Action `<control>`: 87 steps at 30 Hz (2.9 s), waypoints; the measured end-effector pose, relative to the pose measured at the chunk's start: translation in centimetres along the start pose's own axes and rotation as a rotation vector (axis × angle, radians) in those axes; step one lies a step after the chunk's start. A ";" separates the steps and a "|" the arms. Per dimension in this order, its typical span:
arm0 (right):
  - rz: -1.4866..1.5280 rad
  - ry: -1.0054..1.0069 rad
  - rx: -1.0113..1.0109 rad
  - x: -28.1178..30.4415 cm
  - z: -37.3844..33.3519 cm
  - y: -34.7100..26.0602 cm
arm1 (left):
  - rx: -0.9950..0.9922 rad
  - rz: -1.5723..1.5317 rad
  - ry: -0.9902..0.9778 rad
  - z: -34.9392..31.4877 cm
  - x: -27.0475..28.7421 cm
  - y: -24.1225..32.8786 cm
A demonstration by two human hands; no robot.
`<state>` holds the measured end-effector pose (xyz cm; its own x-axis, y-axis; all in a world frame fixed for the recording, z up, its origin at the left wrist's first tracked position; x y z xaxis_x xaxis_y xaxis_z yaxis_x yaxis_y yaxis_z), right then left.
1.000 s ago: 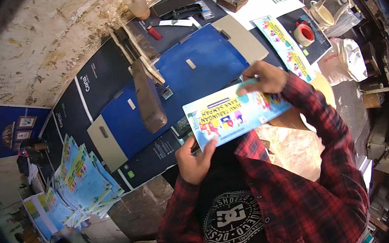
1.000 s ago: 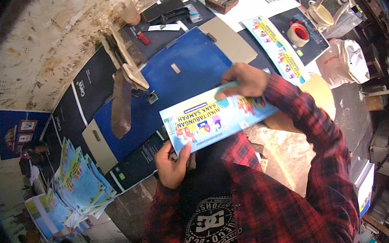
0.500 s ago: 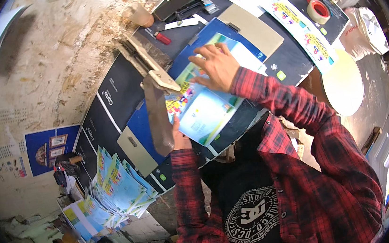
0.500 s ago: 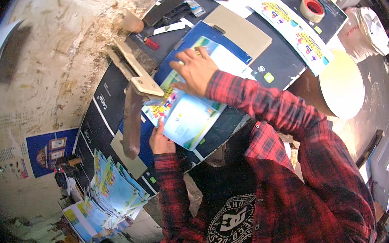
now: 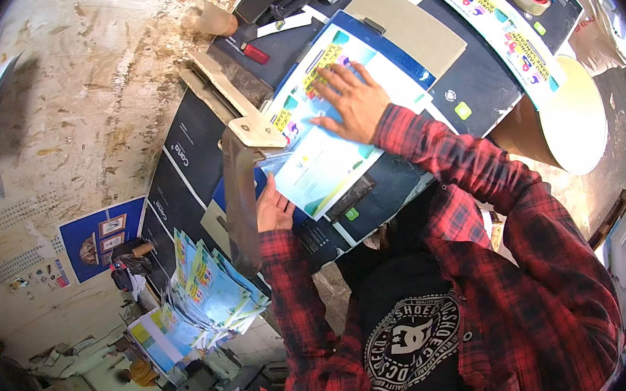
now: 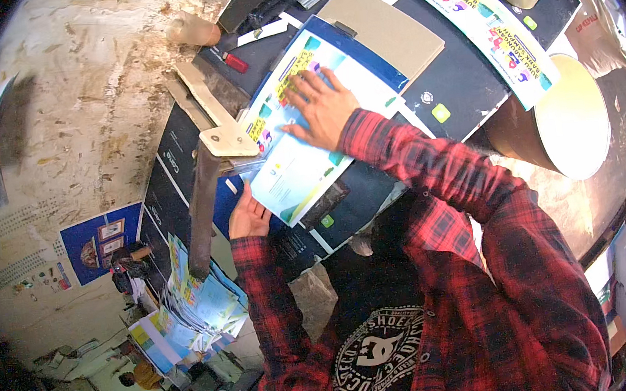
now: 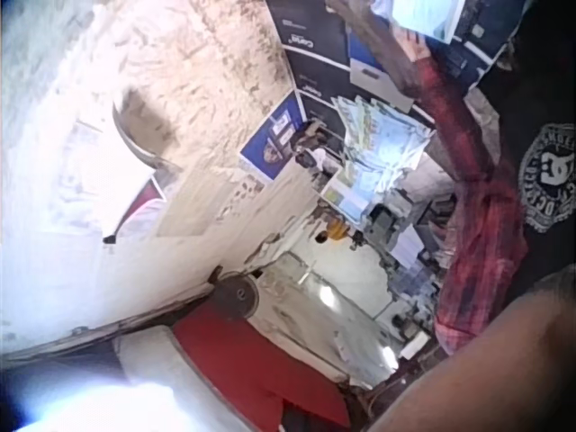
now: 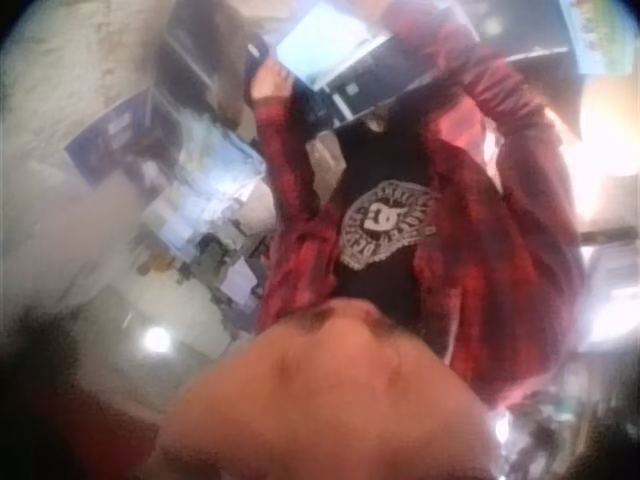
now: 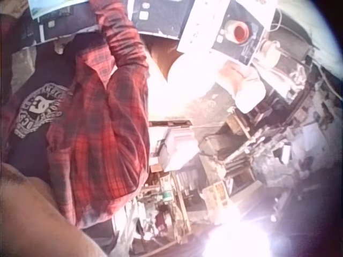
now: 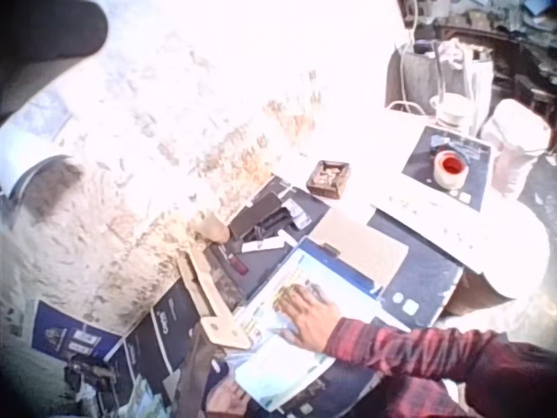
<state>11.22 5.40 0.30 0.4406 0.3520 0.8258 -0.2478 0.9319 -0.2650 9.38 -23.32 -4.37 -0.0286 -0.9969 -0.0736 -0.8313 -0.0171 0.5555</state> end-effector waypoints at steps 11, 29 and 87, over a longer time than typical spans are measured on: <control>0.029 -0.037 -0.025 -1.4 0.9 -1.5 | 0.030 0.021 -0.001 0.2 -0.1 0.3; -0.011 -0.066 -0.061 -1.1 1.1 -1.2 | 0.033 -0.042 0.030 0.0 0.2 0.8; -0.143 -0.316 0.004 0.4 0.2 7.9 | -1.071 1.101 0.575 -5.9 -5.8 -1.6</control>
<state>9.27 12.90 -1.42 0.1820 0.1728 0.9680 -0.2064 0.9692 -0.1342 14.21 -17.97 0.05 0.0900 -0.4559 0.8855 0.1967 0.8797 0.4330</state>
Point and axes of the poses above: each hand's wrist, its own z-axis towards the middle knuckle, its own x-axis out of the back of the hand, y = z × x, the point moved 7 cm from there along z, towards the middle knuckle, and after that the axes turned 13 degrees about x, right-handed, at the moved point
